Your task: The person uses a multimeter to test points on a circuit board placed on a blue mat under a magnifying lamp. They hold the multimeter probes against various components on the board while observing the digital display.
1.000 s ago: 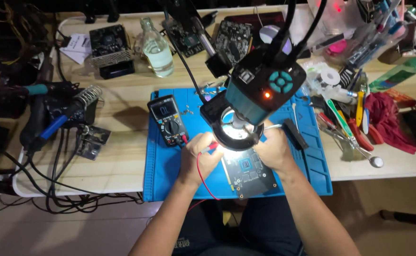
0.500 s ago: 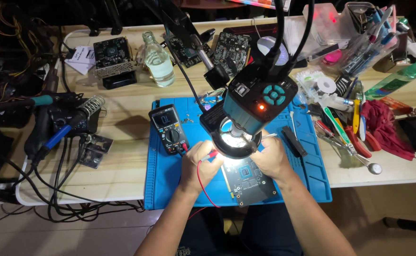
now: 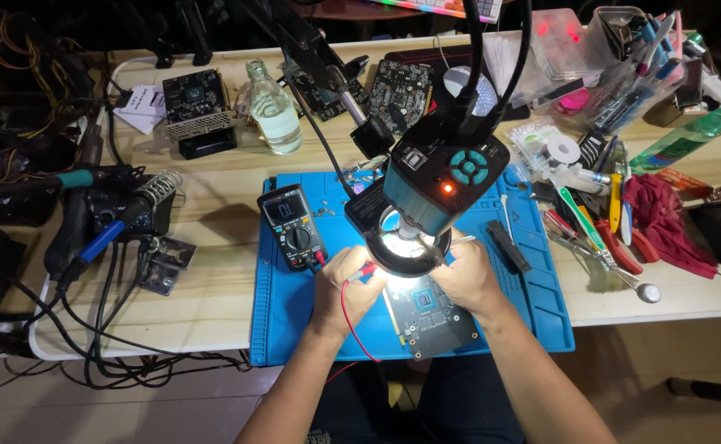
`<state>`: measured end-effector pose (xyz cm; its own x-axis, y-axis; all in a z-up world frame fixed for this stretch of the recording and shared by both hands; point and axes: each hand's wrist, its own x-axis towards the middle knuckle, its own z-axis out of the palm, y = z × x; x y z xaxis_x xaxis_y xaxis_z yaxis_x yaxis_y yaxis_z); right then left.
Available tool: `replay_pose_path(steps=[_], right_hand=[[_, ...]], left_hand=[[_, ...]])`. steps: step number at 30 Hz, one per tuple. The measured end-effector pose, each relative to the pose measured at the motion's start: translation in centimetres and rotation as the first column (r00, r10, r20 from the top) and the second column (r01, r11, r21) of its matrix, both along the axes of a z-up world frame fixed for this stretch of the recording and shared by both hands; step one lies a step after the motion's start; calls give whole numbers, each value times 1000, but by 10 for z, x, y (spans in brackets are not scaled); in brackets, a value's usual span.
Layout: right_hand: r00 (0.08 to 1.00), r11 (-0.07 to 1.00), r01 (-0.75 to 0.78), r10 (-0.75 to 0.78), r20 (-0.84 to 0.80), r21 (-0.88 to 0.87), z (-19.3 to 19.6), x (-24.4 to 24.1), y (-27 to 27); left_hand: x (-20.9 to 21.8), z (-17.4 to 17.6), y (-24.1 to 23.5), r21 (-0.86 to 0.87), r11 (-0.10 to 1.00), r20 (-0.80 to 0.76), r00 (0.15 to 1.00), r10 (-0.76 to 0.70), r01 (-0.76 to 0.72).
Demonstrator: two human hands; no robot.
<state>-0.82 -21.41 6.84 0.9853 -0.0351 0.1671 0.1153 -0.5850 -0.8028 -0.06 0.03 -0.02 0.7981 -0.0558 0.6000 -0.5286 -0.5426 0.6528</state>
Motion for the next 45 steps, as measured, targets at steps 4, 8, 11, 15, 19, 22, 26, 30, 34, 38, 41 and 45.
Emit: replay_pose_path(steps=[4, 8, 11, 15, 19, 22, 26, 30, 34, 38, 41, 45], right_hand=[[1000, 1000, 8, -8, 7, -17, -8, 1, -3], [1000, 1000, 0, 0, 18, -19, 0, 1, 0], [1000, 1000, 4, -3, 27, -19, 6, -1, 3], [999, 1000, 6, -6, 51, -16, 2, -4, 2], [999, 1000, 6, -5, 53, -15, 1, -4, 1], [998, 1000, 1, -1, 58, 10, -4, -3, -1], [998, 1000, -7, 5, 69, 22, -11, 0, -4], [997, 1000, 8, -8, 76, 12, -1, -2, 2], [997, 999, 7, -9, 72, 34, 4, -1, 4], [996, 999, 3, -7, 84, 52, 9, -2, 2], [995, 999, 28, -30, 94, 27, -3, 1, -9], [991, 999, 47, -46, 125, -3, -43, 14, -46]], left_hand=[[0, 0, 0, -7, 1000, -6, 1000, -2, 2], [-1, 0, 1, -4, 1000, -3, 1000, 0, 0], [-1, 1, 1, 4, 1000, -4, 1000, 3, -3], [0, -3, 1, 4, 1000, 6, 1000, 6, -6], [-1, 1, 0, -5, 1000, 3, 1000, -1, 1], [-1, -2, 1, 4, 1000, 17, 1000, 14, -15], [0, -2, 0, 0, 1000, 16, 1000, 3, -3], [0, -2, 1, -9, 1000, 12, 1000, 1, -1], [1, -2, 2, -13, 1000, 1, 1000, -11, 11], [3, -6, 2, -26, 1000, 21, 1000, -12, 13], [4, -7, 2, -42, 999, 27, 999, -23, 24], [1, 7, -1, -47, 998, 15, 999, -38, 38]])
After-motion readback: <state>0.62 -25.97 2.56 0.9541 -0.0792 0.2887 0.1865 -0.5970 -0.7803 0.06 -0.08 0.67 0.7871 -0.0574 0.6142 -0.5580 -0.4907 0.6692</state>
